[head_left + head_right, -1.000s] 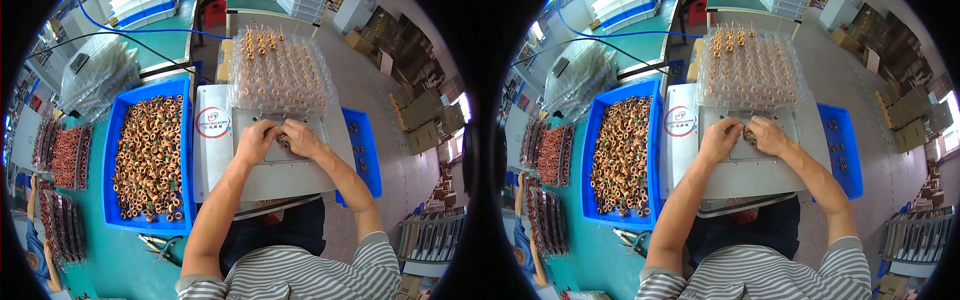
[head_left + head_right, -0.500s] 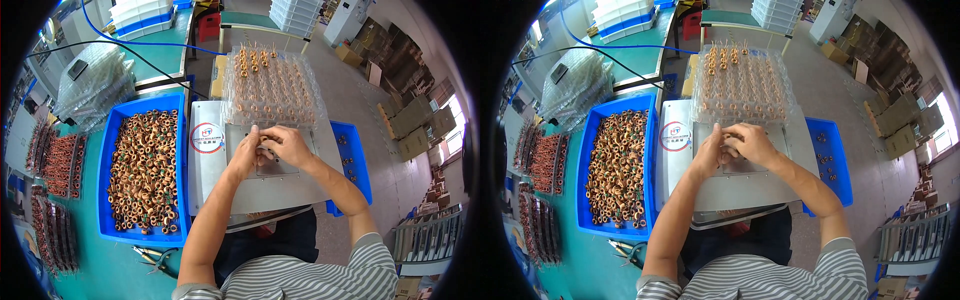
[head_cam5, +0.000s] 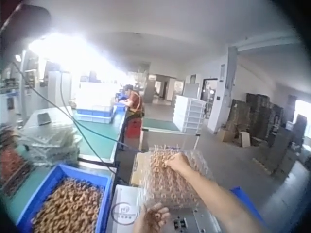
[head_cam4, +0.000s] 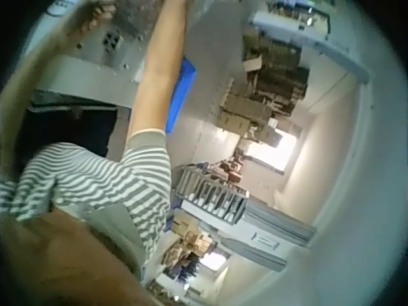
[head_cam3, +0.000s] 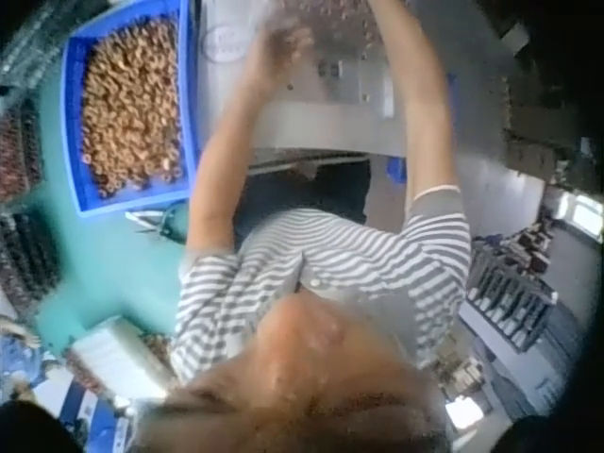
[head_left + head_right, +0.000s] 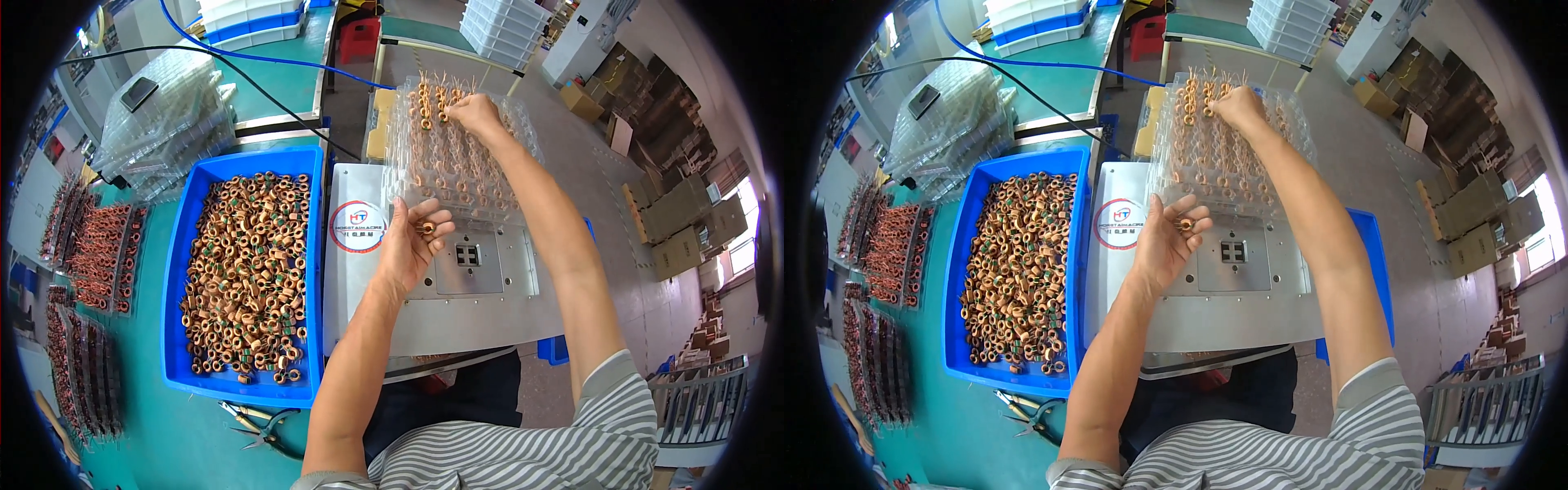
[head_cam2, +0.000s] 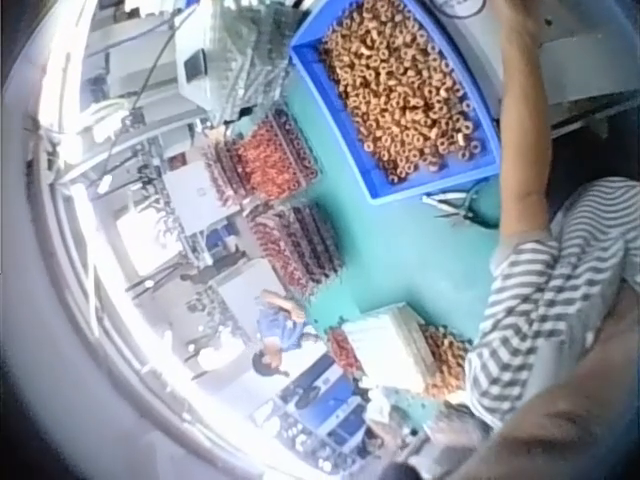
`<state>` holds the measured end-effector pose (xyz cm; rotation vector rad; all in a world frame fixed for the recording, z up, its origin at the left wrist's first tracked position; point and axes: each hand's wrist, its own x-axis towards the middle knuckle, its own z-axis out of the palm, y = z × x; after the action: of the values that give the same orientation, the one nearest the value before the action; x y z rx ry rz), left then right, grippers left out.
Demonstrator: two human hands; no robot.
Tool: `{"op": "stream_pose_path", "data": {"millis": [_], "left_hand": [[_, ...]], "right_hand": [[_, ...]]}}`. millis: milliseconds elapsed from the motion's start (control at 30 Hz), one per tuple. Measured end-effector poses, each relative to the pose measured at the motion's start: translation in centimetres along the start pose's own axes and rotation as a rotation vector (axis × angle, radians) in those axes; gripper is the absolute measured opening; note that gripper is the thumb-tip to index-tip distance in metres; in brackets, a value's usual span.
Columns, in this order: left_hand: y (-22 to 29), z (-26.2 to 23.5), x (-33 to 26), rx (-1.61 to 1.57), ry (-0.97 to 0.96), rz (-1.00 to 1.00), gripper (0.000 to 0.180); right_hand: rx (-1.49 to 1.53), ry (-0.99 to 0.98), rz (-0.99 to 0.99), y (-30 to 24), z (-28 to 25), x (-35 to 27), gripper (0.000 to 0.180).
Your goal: Assembling small hardware components using a workbench fixture.
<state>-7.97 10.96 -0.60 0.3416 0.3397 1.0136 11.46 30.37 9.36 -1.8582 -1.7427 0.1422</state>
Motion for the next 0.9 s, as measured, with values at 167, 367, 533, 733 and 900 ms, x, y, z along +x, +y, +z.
{"op": "stream_pose_path", "data": {"millis": [167,367,533,733,900], "left_hand": [[0.2,-0.1,0.1,-0.006,-0.019,0.028,0.067],[0.4,0.1,-0.2,-0.096,-0.035,0.034,0.054],[-0.3,1.5,0.0,0.077,-0.072,0.022,0.037],[-1.4,1.1,-0.2,0.379,-0.098,0.104,0.032],[-1.7,0.7,-0.2,0.515,-0.13,0.173,0.032]], "right_hand": [[0.106,-0.008,0.08,0.6,1.5,2.0,0.016],[0.262,-0.136,0.187,0.0,1.5,2.5,0.029],[0.048,-0.06,0.123,1.7,1.6,3.9,0.031],[0.239,-0.042,0.185,-0.8,0.0,1.7,0.023],[0.561,-0.014,-0.038,-0.9,-4.9,-5.0,0.019]]}}
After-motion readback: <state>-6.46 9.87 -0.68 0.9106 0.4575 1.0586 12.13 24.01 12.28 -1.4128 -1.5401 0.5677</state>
